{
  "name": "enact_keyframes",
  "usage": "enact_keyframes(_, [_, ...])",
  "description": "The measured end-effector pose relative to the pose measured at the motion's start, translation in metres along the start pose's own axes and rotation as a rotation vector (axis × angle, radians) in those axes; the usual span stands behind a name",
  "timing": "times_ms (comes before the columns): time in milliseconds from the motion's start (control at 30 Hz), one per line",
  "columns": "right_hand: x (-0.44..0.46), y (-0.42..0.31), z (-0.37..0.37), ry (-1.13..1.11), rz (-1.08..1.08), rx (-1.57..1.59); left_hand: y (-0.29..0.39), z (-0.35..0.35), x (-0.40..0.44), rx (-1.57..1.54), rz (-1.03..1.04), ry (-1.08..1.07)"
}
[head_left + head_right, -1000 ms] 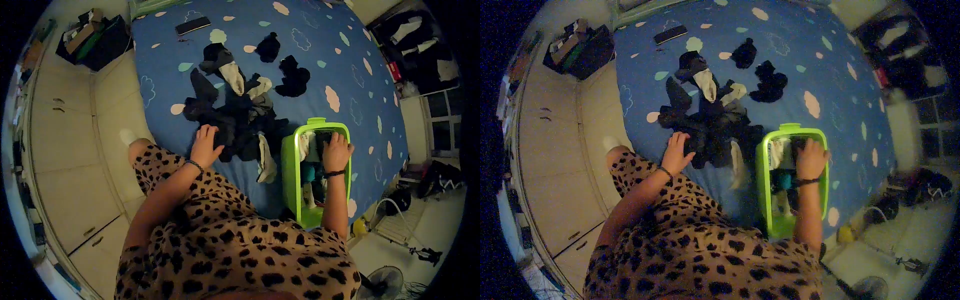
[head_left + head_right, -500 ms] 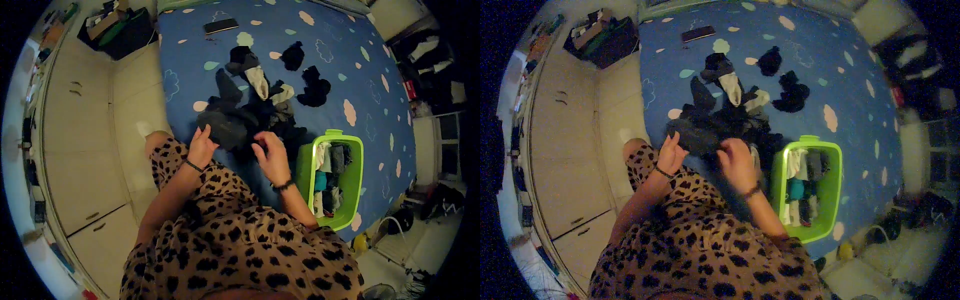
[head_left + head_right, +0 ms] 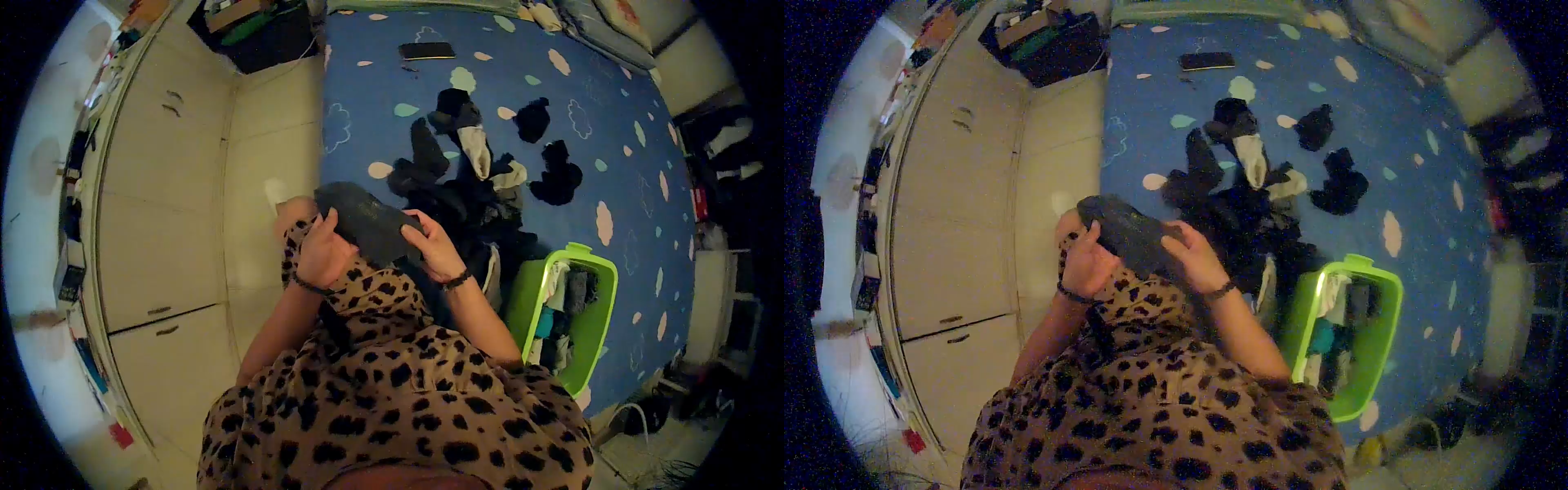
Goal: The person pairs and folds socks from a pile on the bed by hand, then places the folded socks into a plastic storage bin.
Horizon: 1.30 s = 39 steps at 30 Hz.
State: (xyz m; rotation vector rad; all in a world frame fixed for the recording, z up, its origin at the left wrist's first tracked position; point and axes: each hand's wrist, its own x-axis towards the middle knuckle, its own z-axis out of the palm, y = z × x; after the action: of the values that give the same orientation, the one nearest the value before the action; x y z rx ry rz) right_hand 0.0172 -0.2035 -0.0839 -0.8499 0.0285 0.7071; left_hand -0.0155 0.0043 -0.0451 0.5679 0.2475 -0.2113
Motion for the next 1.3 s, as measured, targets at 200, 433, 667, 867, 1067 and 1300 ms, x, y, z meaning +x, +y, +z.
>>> enact_keyframes(200, [0.012,0.028,0.021,-0.031,-0.077,-0.938,0.016,-0.055,-0.052,0.472,0.259,0.354])
enact_keyframes(433, [0.011,0.045,0.031,0.174,-0.356,-1.23,0.005,-0.119,-0.086,0.955,0.406,0.573])
enact_keyframes(667, [0.019,0.05,0.018,0.077,-0.395,-1.321,0.013,-0.095,-0.091,1.555,0.759,0.565])
enact_keyframes(867, [0.019,0.034,0.041,0.0,-0.507,-1.311,0.013,-0.065,-0.106,0.923,0.653,0.238])
enact_keyframes(1067, [-0.026,0.011,0.062,-0.511,-0.416,-1.075,0.027,-0.011,-0.134,0.897,0.39,-0.314])
enact_keyframes(1300, [-0.046,0.039,0.085,-0.614,-0.116,-1.006,0.012,-0.037,-0.115,0.253,0.357,0.337])
